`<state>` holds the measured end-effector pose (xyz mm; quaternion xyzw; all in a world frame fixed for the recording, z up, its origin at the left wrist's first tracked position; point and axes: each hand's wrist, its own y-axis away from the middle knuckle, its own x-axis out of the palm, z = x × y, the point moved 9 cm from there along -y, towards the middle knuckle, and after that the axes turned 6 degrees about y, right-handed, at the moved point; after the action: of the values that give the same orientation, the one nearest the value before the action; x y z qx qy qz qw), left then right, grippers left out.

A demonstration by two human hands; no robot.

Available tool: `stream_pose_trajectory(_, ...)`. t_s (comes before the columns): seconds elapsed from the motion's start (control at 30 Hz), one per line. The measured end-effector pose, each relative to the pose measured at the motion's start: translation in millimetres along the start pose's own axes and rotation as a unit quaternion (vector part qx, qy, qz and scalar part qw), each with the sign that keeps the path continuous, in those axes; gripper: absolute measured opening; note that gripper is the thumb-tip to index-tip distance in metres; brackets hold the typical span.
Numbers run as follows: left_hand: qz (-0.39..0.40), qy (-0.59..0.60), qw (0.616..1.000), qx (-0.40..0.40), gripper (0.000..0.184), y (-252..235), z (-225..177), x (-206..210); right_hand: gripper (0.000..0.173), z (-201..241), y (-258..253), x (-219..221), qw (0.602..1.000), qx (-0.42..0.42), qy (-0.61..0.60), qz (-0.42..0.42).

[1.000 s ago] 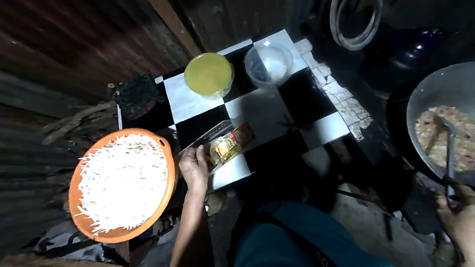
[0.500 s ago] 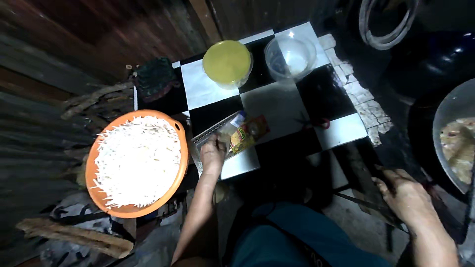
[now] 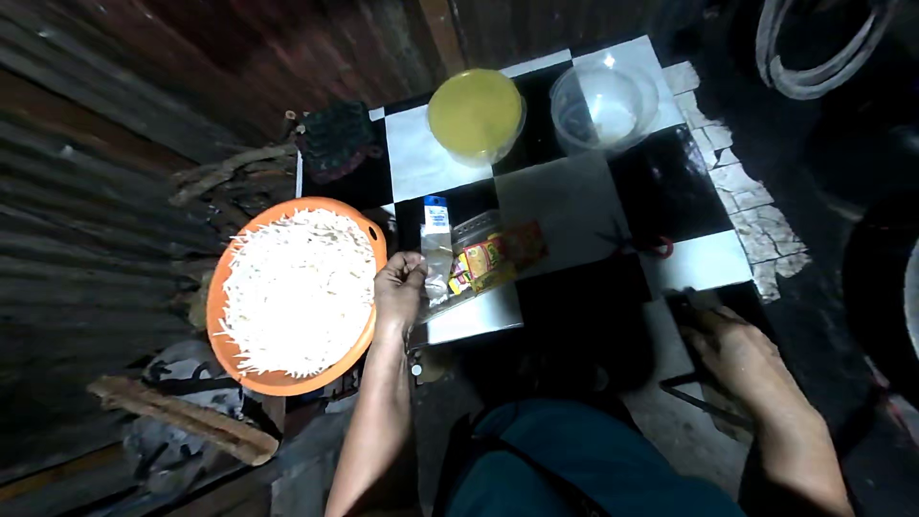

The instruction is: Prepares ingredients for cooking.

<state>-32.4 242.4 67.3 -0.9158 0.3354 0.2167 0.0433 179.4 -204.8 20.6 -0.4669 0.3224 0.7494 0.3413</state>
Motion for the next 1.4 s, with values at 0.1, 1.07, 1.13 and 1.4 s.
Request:
stream_pose_trajectory(0.1,0.004,0.060,0.998,0.011,0.006,1.5,-8.2,-6.7,0.032,12.6,-30.7,-5.0,0.998,-0.020,-0.025,-0.053)
stream_pose_trajectory(1.07,0.153,0.322,0.927,-0.120,0.021,-15.0,-4.9,91.5,0.041,29.0,-121.2,48.8,0.995,0.011,0.070,0.066)
stream_pose_trajectory(1.13,0.157,0.345,0.917,-0.126,0.032,-12.9,-4.6,90.0,0.045,15.2,-118.9,50.1,0.992,0.042,-0.044,0.112)
stream_pose_trajectory(1.4,0.091,0.315,0.922,-0.208,0.018,9.9,24.6,85.9,0.046,77.4,-74.2,61.2,0.868,0.032,-0.470,0.158)
